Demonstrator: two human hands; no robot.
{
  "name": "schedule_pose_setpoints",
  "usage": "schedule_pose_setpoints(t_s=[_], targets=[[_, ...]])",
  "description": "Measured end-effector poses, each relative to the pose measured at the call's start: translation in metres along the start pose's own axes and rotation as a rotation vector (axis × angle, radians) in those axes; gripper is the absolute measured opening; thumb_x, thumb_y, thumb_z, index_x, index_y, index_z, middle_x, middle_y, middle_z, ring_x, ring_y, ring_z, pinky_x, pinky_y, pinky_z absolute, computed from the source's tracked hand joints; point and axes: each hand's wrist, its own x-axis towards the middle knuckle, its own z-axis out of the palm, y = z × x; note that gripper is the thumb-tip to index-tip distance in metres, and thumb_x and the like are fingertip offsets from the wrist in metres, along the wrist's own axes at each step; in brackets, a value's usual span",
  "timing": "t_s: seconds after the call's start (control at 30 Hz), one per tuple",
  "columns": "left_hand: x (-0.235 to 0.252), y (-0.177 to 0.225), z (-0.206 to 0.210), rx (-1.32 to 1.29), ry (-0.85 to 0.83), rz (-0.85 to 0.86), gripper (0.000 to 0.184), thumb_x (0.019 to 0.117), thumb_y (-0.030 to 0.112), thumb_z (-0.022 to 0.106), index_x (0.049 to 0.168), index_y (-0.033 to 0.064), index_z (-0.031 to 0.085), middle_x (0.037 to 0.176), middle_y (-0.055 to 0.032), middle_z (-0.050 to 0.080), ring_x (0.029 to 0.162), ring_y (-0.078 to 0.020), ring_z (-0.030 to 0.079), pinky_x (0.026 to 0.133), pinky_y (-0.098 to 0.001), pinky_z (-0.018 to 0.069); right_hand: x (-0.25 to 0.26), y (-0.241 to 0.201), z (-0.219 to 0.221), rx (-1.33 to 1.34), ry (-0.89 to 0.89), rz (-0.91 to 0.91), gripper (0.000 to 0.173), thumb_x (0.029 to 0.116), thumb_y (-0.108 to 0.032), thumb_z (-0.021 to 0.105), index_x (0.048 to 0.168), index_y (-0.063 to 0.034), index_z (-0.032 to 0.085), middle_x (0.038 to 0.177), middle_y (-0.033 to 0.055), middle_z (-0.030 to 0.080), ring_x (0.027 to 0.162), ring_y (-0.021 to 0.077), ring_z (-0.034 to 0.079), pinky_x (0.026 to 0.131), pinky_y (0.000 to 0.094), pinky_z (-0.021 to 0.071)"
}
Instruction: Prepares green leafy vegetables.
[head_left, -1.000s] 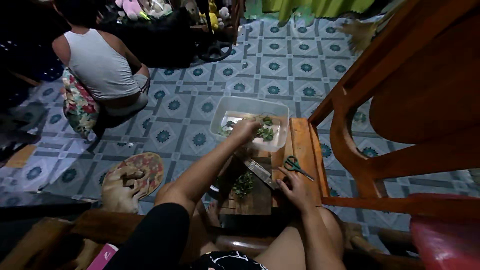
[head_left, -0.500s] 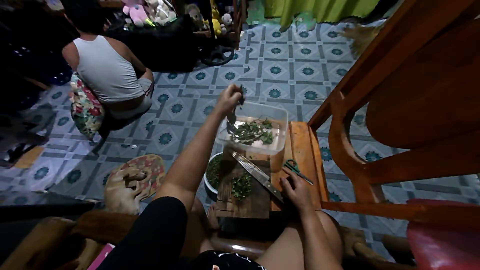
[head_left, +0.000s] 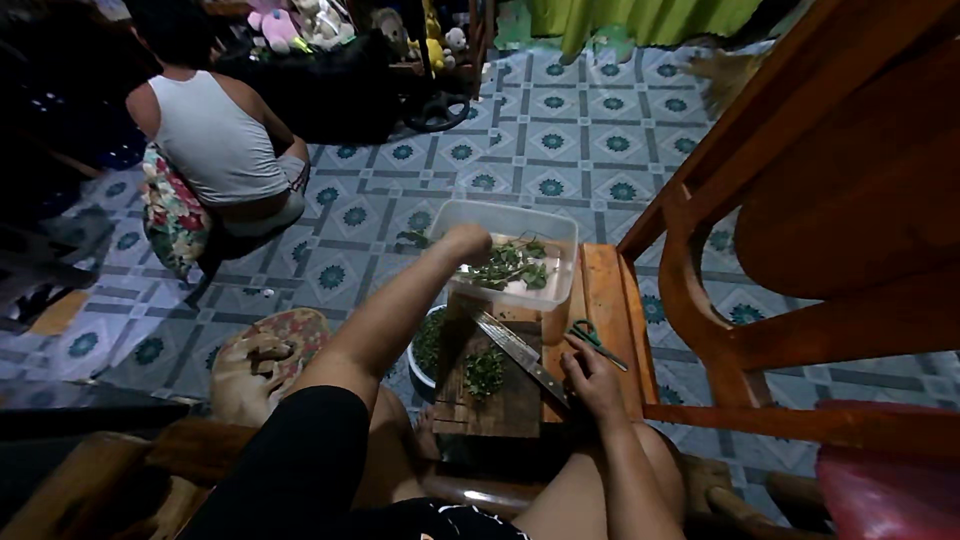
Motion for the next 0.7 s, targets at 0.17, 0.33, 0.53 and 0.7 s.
schedule_pose_setpoints(t_s=[0.17, 0.33, 0.53, 0.7], targets=[[0.007, 0.008, 0.038, 0.163, -0.173, -0.158, 0.036, 0.0822, 0.027, 0.082, 0.106, 0.0015, 0.073, 0.117, -0.0235, 0.069, 0.114, -0.0457, 0.063, 0.088, -0.0699, 0.0499, 0.0, 0.001, 0.0, 0.013, -0.007, 0.019, 0.043, 0.1047, -0.026, 0.05, 0.141, -0.0045, 0.059, 0.09, 0.0144, 0.069, 0.069, 0.0223, 0.064, 0.067, 0.042, 0.0564], [0.017, -0.013, 0.038, 0.087, -0.151, -0.062, 0.034, 0.0841, 0.024, 0.079, 0.112, 0.0048, 0.074, 0.114, -0.0225, 0.07, 0.112, -0.0451, 0.065, 0.089, -0.0715, 0.0498, 0.001, 0.001, -0.001, 0.055, -0.029, 0.07, 0.044, 0.1051, -0.026, 0.049, 0.143, -0.0055, 0.057, 0.092, 0.0141, 0.069, 0.071, 0.0214, 0.065, 0.068, 0.0419, 0.0573], [0.009, -0.011, 0.046, 0.138, -0.161, -0.117, 0.04, 0.088, 0.034, 0.077, 0.111, 0.0026, 0.071, 0.115, -0.0242, 0.069, 0.113, -0.0465, 0.064, 0.087, -0.0717, 0.0492, 0.0, -0.001, 0.0, 0.053, -0.022, 0.043, 0.044, 0.1057, -0.027, 0.048, 0.142, -0.0048, 0.058, 0.092, 0.0152, 0.069, 0.071, 0.0223, 0.065, 0.068, 0.042, 0.0571], [0.011, -0.009, 0.048, 0.068, -0.127, -0.107, 0.037, 0.092, 0.036, 0.072, 0.109, 0.0028, 0.072, 0.112, -0.0247, 0.07, 0.111, -0.0463, 0.065, 0.088, -0.0715, 0.0491, 0.001, 0.002, 0.0, 0.054, -0.023, 0.059, 0.043, 0.106, -0.027, 0.049, 0.142, -0.0054, 0.058, 0.091, 0.0144, 0.069, 0.07, 0.0222, 0.065, 0.068, 0.0423, 0.0571]])
